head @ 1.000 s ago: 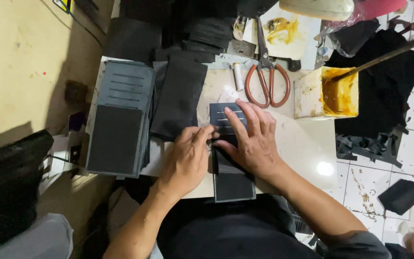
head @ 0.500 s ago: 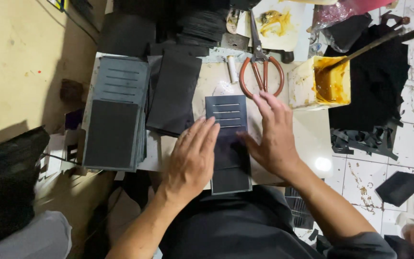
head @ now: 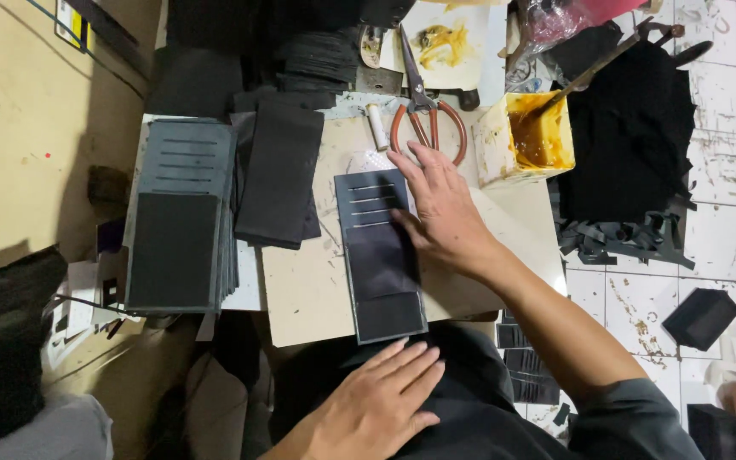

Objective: The person dips a brush into a box of yellow adhesive and spreads glue along the edge of a black fabric wallet component, then folds and presses the fabric over the glued edge. They repeat the gluing and folding on additional pieces and place finished components on the floor beside the work table.

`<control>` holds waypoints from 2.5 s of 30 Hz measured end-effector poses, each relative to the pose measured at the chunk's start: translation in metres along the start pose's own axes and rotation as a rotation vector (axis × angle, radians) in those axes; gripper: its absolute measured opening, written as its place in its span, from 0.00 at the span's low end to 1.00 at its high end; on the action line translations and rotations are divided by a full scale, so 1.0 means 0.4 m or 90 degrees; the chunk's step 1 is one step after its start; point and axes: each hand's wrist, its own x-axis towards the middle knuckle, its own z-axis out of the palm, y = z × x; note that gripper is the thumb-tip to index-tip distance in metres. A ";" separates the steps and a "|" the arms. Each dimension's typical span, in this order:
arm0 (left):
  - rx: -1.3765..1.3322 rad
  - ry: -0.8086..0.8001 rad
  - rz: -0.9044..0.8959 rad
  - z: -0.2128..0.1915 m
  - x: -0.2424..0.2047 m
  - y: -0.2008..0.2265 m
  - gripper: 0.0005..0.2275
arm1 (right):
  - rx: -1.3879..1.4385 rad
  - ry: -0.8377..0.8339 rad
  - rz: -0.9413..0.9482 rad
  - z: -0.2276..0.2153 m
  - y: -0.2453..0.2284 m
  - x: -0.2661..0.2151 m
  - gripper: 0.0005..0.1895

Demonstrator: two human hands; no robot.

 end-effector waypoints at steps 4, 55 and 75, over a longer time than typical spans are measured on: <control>0.094 0.262 -0.043 -0.038 -0.036 0.026 0.11 | -0.039 -0.018 0.020 -0.068 -0.100 0.000 0.37; -0.058 0.083 -0.452 -0.260 -0.089 -0.155 0.26 | 0.127 0.186 -0.097 -0.235 0.010 0.035 0.16; 0.205 0.308 -0.416 -0.218 0.030 -0.227 0.13 | -0.102 0.174 0.050 -0.286 0.239 -0.001 0.05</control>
